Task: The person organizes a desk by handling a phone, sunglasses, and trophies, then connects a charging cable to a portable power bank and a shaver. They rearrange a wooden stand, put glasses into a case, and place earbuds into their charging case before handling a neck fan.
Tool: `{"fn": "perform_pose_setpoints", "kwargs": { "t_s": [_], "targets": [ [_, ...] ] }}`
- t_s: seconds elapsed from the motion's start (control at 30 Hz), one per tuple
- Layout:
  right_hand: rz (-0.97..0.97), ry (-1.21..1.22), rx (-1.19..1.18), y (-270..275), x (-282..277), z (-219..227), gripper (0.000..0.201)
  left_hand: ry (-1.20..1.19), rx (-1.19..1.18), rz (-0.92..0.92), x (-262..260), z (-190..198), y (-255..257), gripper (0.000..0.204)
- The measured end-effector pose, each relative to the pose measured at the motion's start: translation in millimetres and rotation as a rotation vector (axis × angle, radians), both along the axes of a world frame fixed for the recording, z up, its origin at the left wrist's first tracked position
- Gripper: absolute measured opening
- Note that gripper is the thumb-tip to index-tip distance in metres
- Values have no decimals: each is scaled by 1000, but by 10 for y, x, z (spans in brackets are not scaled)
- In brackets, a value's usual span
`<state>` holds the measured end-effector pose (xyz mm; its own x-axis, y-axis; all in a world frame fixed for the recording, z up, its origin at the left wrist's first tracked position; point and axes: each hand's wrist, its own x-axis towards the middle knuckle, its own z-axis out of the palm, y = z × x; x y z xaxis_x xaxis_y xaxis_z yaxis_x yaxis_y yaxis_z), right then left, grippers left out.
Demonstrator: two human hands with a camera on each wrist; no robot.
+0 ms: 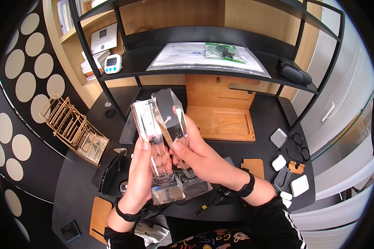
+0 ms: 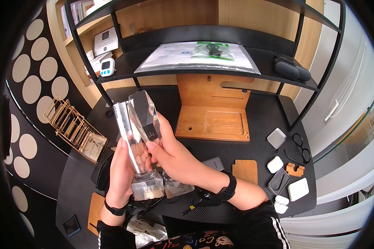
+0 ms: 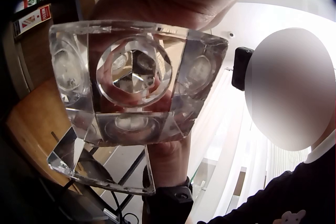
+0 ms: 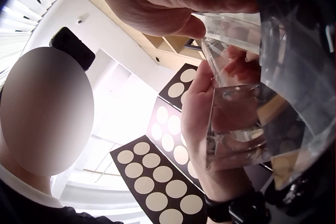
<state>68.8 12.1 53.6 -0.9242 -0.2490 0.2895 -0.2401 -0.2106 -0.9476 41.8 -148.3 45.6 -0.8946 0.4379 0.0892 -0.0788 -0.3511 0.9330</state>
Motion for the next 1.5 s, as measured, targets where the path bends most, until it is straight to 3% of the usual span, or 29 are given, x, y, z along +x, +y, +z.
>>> {"fn": "perform_pose_setpoints", "kwargs": {
  "t_s": [0.87,1.03,1.1,1.13,1.17,1.2,1.27,1.3,1.33,1.43,1.5],
  "targets": [
    [-10,-65,20,77,-113,-101,63,-31,25,16,-7,12,55,64],
    [39,-207,-23,142,-194,-124,63,-148,4,-84,-195,-43,-7,43],
    [135,-332,-141,174,-286,-157,65,-312,106,-268,-453,-158,-106,32],
    [110,-445,-258,170,-295,-146,31,-380,134,-290,-560,-215,-106,33],
    [107,-450,-239,197,-340,-202,31,-449,161,-313,-655,-263,-107,34],
    [152,-564,-355,252,-438,-304,26,-597,279,-410,-728,-294,-125,35],
    [195,-775,-533,307,-597,-394,16,-713,362,-434,-907,-453,-162,35],
    [194,-768,-511,320,-693,-418,16,-842,412,-456,-979,-494,-177,34],
    [190,-831,-515,308,-767,-434,15,-792,382,-384,-1006,-503,-197,41],
    [113,-905,-451,264,-977,-461,12,-774,457,-356,-1141,-460,-311,39],
    [29,-868,-204,251,-1244,-474,14,-620,411,-312,-1227,-421,-409,32]
  ]
}}
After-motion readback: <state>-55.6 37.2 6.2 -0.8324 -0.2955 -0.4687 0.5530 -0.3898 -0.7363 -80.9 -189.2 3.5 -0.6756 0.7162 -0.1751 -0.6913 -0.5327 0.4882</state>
